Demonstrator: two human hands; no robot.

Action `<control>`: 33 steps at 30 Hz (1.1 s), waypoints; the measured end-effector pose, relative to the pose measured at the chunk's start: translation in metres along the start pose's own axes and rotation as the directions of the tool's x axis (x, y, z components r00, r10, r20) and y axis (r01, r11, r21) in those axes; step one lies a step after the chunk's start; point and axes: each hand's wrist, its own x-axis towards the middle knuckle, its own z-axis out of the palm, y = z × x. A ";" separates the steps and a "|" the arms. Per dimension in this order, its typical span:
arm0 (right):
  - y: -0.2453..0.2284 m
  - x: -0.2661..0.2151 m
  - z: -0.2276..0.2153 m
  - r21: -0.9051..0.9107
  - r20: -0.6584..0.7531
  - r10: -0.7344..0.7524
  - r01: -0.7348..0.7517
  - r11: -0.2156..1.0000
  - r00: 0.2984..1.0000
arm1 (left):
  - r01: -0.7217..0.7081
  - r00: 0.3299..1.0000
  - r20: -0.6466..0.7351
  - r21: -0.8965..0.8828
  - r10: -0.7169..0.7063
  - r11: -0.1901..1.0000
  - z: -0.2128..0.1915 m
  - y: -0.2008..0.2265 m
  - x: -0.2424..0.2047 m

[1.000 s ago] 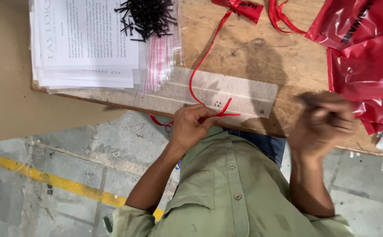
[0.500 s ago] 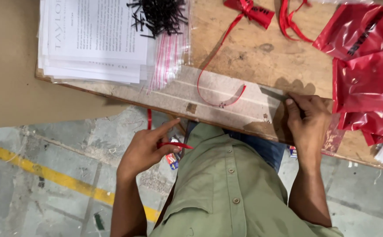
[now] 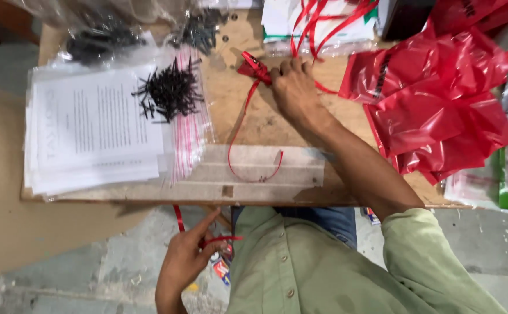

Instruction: Packaging plastic ties and screws into red plastic bags at a workbench.

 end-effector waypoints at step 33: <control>0.095 0.011 -0.052 0.515 0.027 0.420 -0.373 0.772 0.907 | 0.019 0.999 -0.033 -0.069 -0.021 0.997 0.005 -0.010 0.035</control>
